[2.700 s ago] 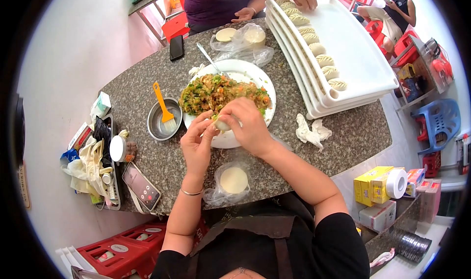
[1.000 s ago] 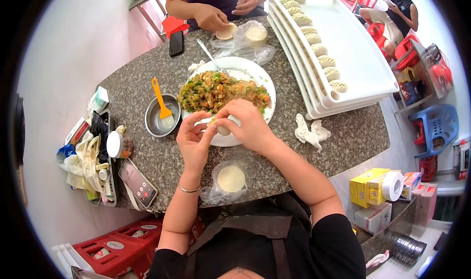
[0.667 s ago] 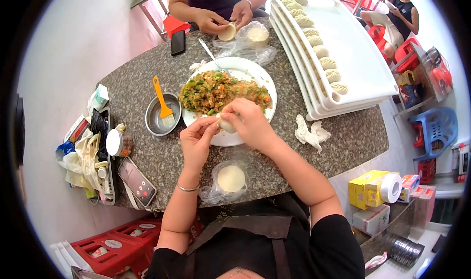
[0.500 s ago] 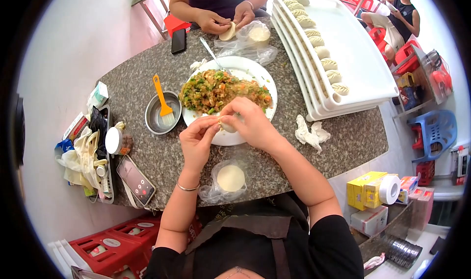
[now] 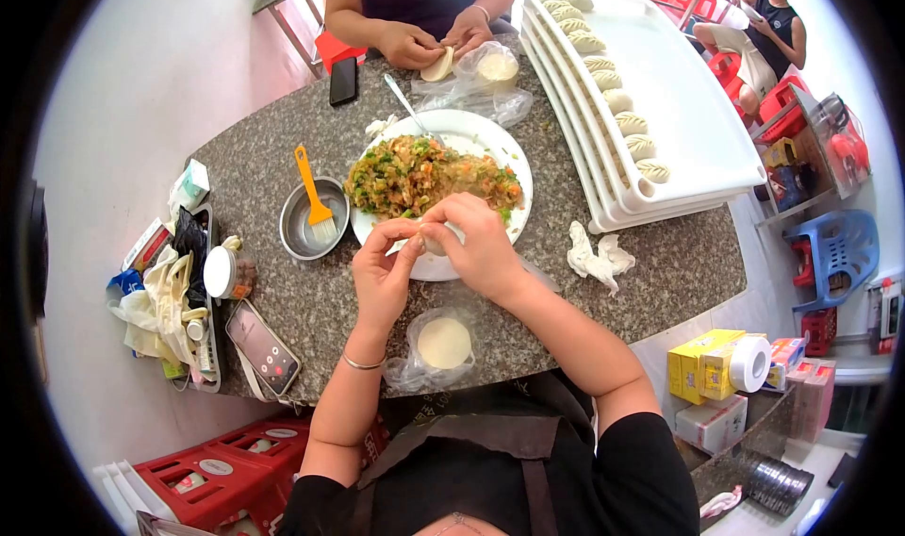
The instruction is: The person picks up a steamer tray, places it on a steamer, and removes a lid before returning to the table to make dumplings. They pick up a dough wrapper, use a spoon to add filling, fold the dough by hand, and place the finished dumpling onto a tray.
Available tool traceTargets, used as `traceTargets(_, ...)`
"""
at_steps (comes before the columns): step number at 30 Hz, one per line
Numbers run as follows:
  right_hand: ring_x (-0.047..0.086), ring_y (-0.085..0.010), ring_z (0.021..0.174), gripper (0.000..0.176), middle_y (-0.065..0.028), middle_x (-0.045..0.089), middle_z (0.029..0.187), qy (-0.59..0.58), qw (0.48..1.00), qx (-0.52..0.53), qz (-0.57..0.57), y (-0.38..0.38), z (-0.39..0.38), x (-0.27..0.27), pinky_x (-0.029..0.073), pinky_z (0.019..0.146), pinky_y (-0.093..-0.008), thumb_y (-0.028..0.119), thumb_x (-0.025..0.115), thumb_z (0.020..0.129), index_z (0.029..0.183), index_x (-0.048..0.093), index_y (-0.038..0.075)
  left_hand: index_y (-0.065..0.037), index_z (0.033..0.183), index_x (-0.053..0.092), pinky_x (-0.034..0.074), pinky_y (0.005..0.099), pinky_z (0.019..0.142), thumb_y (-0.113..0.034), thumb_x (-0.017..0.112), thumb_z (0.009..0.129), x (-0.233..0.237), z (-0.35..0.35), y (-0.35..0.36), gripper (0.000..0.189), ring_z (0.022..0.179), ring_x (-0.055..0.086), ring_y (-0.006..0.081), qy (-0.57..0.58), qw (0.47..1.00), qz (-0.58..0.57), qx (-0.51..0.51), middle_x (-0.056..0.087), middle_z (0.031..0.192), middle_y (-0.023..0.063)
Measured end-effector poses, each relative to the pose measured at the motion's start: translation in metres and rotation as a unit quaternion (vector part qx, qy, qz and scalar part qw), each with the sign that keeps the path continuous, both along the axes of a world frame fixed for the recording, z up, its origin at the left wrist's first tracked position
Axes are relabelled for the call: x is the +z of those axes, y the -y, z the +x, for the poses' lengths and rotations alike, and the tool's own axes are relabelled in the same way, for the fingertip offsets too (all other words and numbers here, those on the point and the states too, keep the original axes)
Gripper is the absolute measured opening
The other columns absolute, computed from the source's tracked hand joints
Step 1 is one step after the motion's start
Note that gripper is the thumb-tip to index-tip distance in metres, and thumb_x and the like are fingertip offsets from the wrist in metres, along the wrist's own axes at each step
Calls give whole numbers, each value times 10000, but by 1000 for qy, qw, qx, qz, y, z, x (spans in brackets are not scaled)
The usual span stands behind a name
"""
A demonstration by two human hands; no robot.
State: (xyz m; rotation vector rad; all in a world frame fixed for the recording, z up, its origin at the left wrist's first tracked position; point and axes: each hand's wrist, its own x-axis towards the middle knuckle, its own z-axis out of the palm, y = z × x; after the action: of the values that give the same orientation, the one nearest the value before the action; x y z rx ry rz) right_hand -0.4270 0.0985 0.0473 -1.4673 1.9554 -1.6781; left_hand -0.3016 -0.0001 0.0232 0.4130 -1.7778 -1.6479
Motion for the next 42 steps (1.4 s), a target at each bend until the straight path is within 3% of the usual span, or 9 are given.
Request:
traceTargets(3, 596, -238, 780, 106, -110, 617, 805, 88, 996, 2, -11, 0, 2, -1, 462, 713, -335, 98, 647, 835, 841, 625, -5, 1, 1055, 573, 529, 298, 844, -29, 605, 900, 4, -2, -3, 161, 1014, 589, 158, -50, 998, 46, -14, 594, 1106, 80)
traceTargets(5, 597, -195, 781, 118, -98, 607, 791, 178, 983, 37, 16, -1, 1, 1, 463, 700, -312, 104, 644, 845, 847, 623, -12, -33, 1032, 566, 540, 350, 881, -74, 563, 938, 11, -2, -5, 102, 1029, 605, 176, -71, 956, 277, -61, 611, 1080, 82)
traceTargets(8, 599, -178, 785, 140, -91, 603, 802, 179, 982, 53, 4, 0, 0, 1, 463, 698, -304, 122, 654, 844, 856, 618, -13, -55, 1030, 558, 552, 382, 884, -80, 548, 946, 11, 2, -1, 88, 1004, 626, 183, -76, 923, 358, -120, 618, 1079, 71)
traceTargets(12, 546, -119, 811, 104, -40, 584, 851, 158, 986, 54, 23, 1, -1, 2, 436, 743, -250, 93, 624, 885, 871, 589, -4, -46, 1036, 548, 545, 349, 869, -85, 590, 926, 5, 3, 1, 123, 998, 604, 167, -71, 924, 358, -116, 597, 1078, 73)
traceTargets(21, 583, -253, 784, 132, -110, 606, 823, -12, 999, 3, -32, 3, 5, 0, 448, 706, -341, 130, 663, 832, 853, 617, 8, -55, 1010, 566, 566, 364, 850, -38, 574, 917, 8, 0, -5, 95, 973, 632, 168, -86, 939, 327, -58, 621, 1056, 68)
traceTargets(26, 581, -252, 779, 128, -102, 606, 824, 101, 995, 7, 3, 0, 7, 2, 449, 740, -341, 117, 667, 823, 846, 613, 3, -46, 1059, 583, 520, 303, 860, -65, 578, 921, 5, 2, -2, 139, 960, 605, 128, -64, 954, 278, -92, 611, 1057, 53)
traceTargets(30, 586, -235, 793, 123, -102, 603, 835, 46, 999, 16, 6, 0, 1, 1, 452, 745, -326, 109, 661, 834, 842, 608, -2, -37, 1092, 578, 520, 310, 871, -75, 563, 931, 7, 4, 1, 166, 975, 610, 143, -66, 949, 280, -127, 614, 1067, 54)
traceTargets(35, 592, -166, 884, 98, -76, 633, 917, 202, 978, 28, -33, 0, -9, 2, 454, 809, -292, 65, 631, 856, 924, 652, -3, 12, 1205, 522, 559, 308, 839, -153, 486, 983, 9, 5, 5, 279, 986, 652, 243, -66, 884, 418, -199, 620, 1124, 143)
traceTargets(42, 600, -151, 897, 124, -72, 645, 963, 209, 971, 112, -32, -3, -23, -8, 454, 845, -290, 39, 646, 838, 948, 679, -6, 23, 1276, 484, 564, 268, 783, -203, 490, 988, 5, 9, 10, 367, 931, 666, 244, -77, 851, 461, -237, 622, 1128, 161)
